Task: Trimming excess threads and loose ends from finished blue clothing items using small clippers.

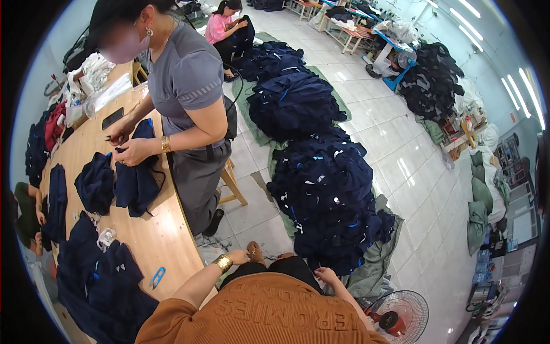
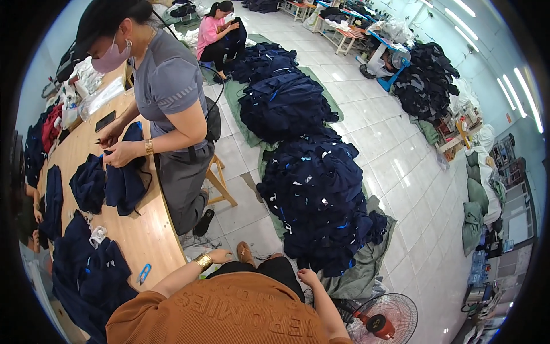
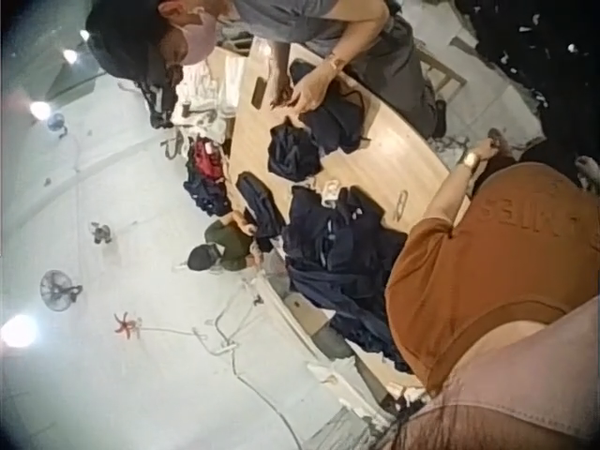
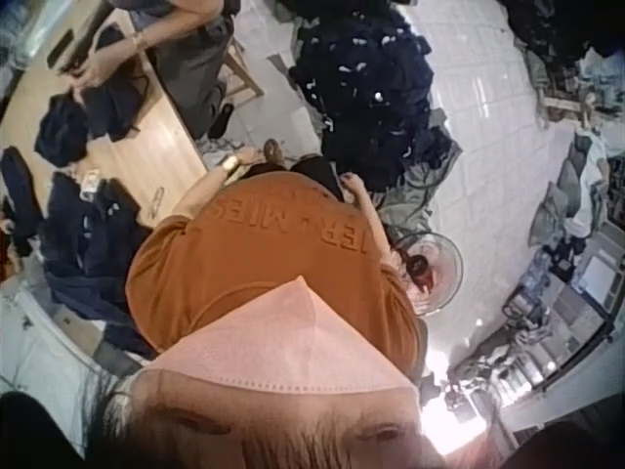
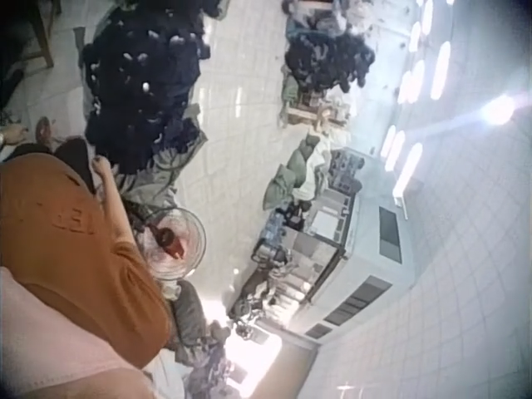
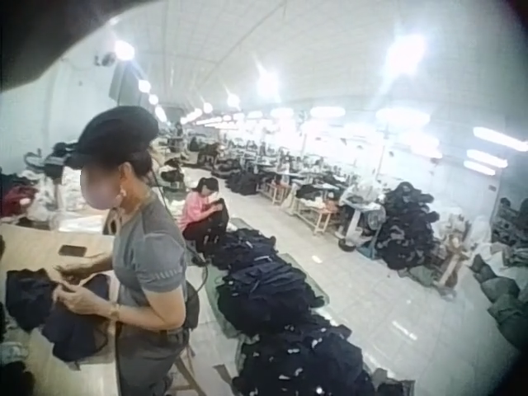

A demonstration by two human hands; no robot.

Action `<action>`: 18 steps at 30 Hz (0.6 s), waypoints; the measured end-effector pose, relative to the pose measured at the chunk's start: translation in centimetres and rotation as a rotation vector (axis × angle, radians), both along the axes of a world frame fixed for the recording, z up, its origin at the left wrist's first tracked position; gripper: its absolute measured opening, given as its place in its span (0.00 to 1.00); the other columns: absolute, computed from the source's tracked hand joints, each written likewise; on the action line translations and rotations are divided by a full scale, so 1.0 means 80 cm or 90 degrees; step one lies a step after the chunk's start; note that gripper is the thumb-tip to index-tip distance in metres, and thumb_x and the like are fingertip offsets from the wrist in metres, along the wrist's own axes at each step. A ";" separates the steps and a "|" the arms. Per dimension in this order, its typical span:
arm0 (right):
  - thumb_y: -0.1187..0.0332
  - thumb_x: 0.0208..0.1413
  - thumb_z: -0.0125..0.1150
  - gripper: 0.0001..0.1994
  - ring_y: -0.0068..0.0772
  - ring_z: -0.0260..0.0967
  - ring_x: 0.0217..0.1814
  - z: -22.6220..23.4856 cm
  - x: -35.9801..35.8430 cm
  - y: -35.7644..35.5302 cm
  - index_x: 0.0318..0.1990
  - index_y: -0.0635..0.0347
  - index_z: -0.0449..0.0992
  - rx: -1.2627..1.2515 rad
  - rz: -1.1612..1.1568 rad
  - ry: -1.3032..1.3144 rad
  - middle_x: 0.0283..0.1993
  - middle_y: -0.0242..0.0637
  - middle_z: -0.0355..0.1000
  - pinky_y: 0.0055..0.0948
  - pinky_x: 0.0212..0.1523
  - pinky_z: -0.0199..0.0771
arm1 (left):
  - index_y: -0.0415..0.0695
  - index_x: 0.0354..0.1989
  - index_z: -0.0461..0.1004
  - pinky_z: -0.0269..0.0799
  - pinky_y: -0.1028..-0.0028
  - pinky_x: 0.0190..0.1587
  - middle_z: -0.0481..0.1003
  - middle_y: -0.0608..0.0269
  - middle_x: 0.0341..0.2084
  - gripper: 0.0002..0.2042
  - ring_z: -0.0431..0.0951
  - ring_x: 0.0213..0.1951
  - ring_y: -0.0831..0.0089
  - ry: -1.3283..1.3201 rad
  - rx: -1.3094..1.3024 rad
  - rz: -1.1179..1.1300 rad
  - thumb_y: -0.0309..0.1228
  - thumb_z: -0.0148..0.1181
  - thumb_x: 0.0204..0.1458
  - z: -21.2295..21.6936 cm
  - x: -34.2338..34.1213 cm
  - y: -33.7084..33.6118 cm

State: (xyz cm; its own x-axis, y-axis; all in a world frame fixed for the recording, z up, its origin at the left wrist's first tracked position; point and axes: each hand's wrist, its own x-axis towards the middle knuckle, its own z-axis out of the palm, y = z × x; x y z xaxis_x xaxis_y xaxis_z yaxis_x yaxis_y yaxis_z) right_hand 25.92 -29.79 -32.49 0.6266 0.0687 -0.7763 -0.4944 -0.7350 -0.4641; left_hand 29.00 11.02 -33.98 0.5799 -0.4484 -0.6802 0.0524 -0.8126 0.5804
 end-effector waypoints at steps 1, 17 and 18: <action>0.64 0.51 0.55 0.14 0.27 0.71 0.24 -0.011 0.012 0.007 0.42 0.63 0.74 -0.036 0.125 0.035 0.28 0.36 0.74 0.24 0.26 0.71 | 0.44 0.51 0.66 0.64 0.62 0.50 0.71 0.47 0.45 0.23 0.70 0.47 0.52 -0.001 0.002 -0.003 0.45 0.50 0.50 0.009 -0.002 0.001; 0.61 0.49 0.53 0.41 0.29 0.72 0.21 0.263 0.419 0.258 0.65 0.61 0.36 -0.093 0.181 -0.365 0.21 0.33 0.74 0.28 0.33 0.72 | 0.48 0.50 0.66 0.67 0.60 0.45 0.70 0.51 0.43 0.20 0.71 0.44 0.55 -0.159 0.107 0.030 0.45 0.48 0.52 0.058 -0.025 0.049; 0.61 0.49 0.53 0.41 0.30 0.72 0.21 0.252 0.415 0.250 0.65 0.61 0.35 -0.063 0.178 -0.342 0.22 0.34 0.74 0.28 0.32 0.72 | 0.48 0.49 0.67 0.67 0.60 0.44 0.71 0.52 0.42 0.19 0.72 0.43 0.55 -0.182 0.112 0.027 0.44 0.48 0.52 0.065 -0.029 0.050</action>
State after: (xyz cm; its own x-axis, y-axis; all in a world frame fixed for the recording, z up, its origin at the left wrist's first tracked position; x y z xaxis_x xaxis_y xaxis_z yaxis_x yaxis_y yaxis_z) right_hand 59.11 -9.78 -12.33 0.9009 0.2309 -0.3675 0.0079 -0.8554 -0.5179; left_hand 26.70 15.01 -28.80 0.7737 -0.3102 -0.5525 -0.0561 -0.9021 0.4279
